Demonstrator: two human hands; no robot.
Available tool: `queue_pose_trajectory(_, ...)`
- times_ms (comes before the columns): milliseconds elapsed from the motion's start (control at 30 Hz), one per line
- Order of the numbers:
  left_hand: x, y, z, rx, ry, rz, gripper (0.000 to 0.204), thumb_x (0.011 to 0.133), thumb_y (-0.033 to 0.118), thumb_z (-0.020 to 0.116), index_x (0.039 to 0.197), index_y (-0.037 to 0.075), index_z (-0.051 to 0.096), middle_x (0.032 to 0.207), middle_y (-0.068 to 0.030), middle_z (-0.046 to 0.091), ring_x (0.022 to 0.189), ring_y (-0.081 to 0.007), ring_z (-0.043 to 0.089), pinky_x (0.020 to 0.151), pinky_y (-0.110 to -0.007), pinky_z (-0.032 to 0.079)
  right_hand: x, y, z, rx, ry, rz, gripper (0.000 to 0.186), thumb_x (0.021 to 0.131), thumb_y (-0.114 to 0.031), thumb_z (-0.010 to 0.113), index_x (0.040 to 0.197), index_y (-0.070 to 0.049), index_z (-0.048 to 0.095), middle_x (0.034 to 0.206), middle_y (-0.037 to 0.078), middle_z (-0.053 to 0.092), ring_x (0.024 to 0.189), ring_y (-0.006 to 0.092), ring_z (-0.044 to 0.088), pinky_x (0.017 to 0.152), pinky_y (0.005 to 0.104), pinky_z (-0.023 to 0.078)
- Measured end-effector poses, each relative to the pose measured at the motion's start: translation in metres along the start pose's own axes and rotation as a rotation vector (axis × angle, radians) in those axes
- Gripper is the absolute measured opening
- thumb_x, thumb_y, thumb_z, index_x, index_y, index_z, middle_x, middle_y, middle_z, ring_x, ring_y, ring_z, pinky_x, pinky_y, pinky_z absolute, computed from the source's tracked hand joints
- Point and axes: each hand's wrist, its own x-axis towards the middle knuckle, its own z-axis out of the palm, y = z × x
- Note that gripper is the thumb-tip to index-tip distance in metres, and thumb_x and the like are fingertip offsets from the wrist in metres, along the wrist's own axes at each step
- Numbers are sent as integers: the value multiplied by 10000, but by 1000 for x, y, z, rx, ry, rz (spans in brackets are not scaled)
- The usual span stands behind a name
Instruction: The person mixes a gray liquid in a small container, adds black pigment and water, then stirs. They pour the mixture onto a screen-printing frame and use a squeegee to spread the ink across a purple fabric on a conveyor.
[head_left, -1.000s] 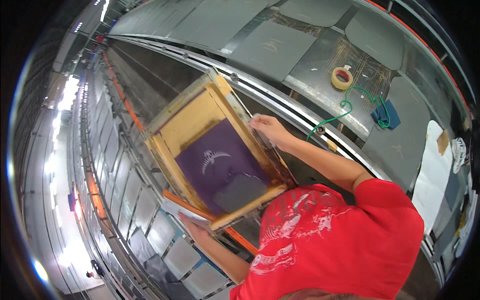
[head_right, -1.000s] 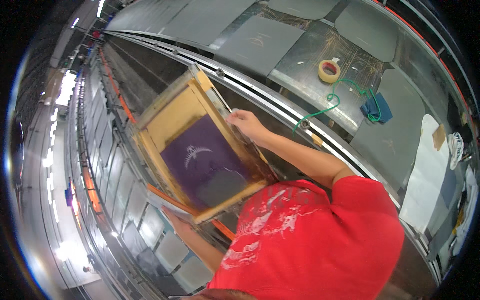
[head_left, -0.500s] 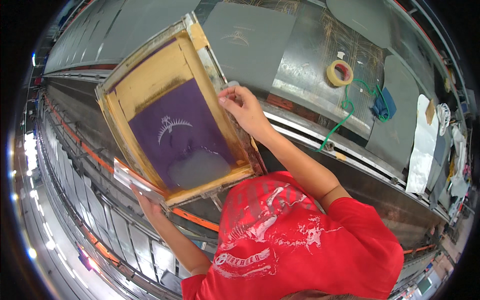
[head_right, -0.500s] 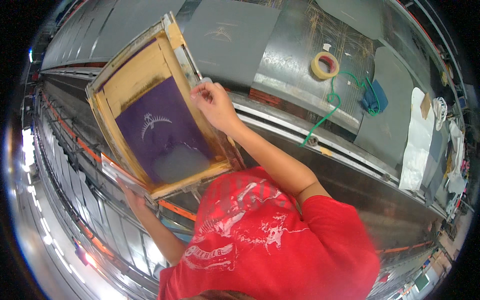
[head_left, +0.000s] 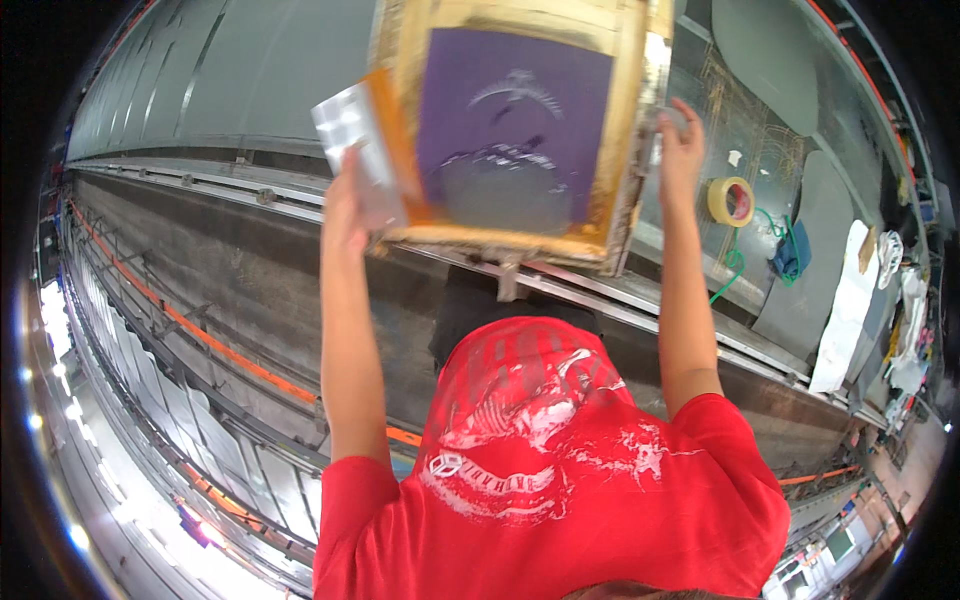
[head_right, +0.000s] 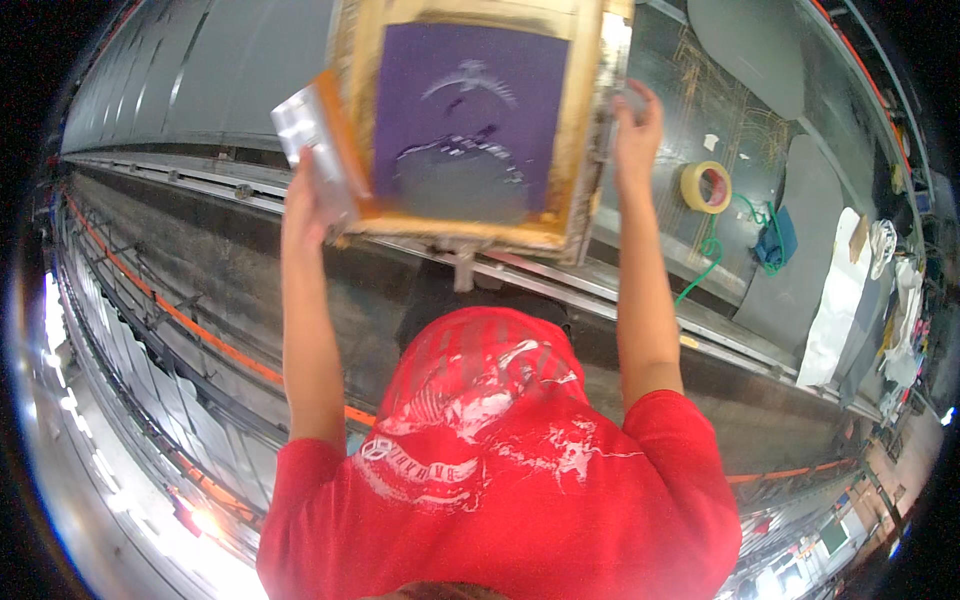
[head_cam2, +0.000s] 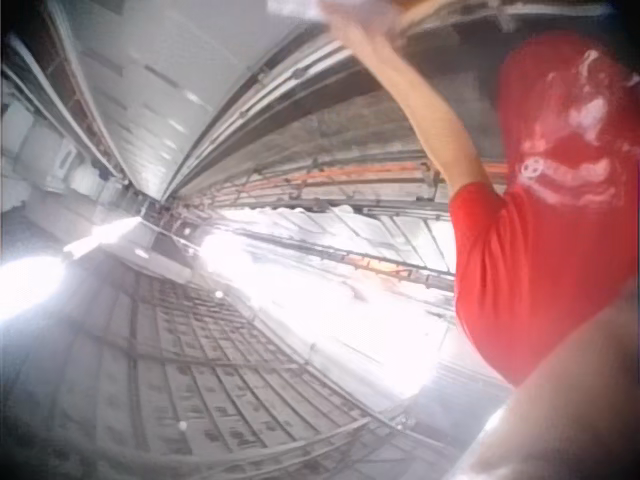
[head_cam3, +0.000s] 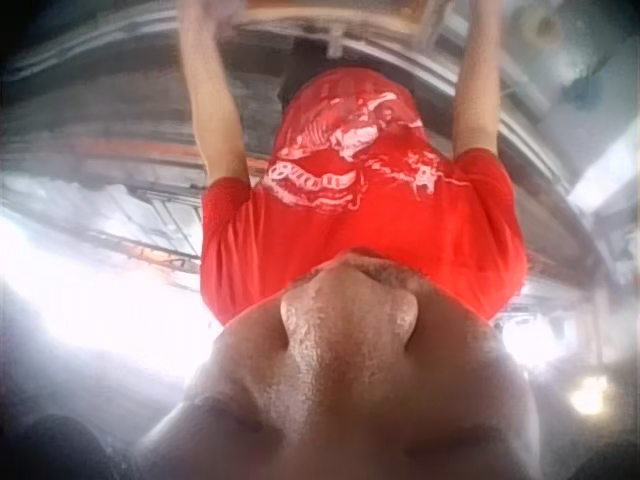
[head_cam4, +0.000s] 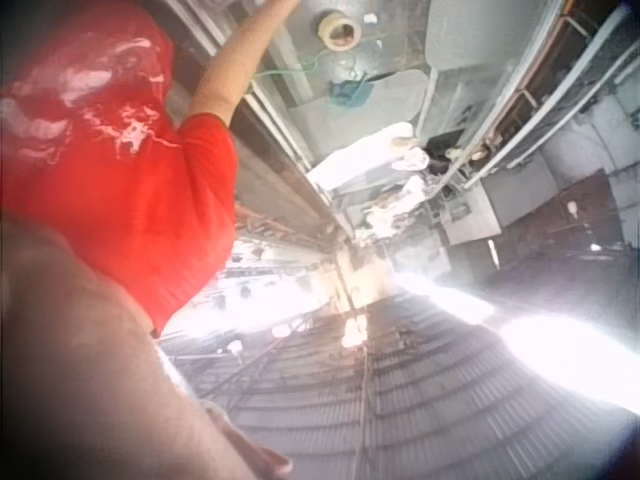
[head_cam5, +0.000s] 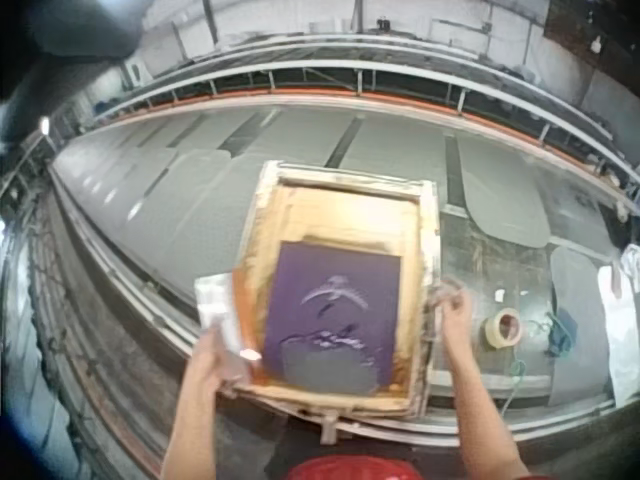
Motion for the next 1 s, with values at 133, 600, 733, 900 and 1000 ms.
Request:
queue_pose_trajectory(133, 63, -18, 37, 261, -155, -128, 816, 890, 613, 704, 1256, -109, 596, 1169, -169, 685, 1063, -240, 670, 893, -366, 543, 26, 52, -22, -106, 222, 96, 405, 927, -165, 710, 1308, -58, 621, 818, 8, 635, 711, 65, 523, 664, 238, 427)
queue_pose_trajectory(600, 102, -11, 17, 360, -184, -192, 757, 922, 532, 702, 1364, -63, 545, 1312, -175, 626, 1175, -259, 628, 994, -387, 494, -2, 89, -3, -363, 339, 121, 317, 913, -263, 726, 1200, -128, 704, 624, -12, 465, 583, 100, 427, 563, 307, 377)
queue_pose_trajectory(733, 103, -1, 18, 381, -275, 47, 653, 904, 339, 762, 1373, -54, 533, 1275, -168, 642, 1137, -255, 645, 957, -374, 515, 2, 98, 16, -586, 365, 198, 388, 890, -361, 726, 1216, -155, 677, 740, 88, 635, 712, 235, 625, 711, 382, 490)
queue_pose_trajectory(900, 103, 4, 53, 1033, -401, 548, 500, 843, 122, 714, 1332, 85, 615, 1075, -163, 733, 980, -262, 717, 873, -387, 549, 6, 103, 38, -607, 337, 243, 424, 893, -408, 691, 1259, -202, 637, 926, 148, 743, 915, 352, 713, 828, 445, 530)
queue_pose_trajectory(1000, 101, -7, 74, 1502, -553, 669, 494, 798, 113, 704, 1284, 197, 671, 1013, -150, 741, 915, -326, 719, 821, -439, 564, 6, 100, 48, -610, 340, 263, 424, 899, -421, 669, 1263, -208, 627, 941, 138, 752, 928, 367, 713, 830, 466, 531)
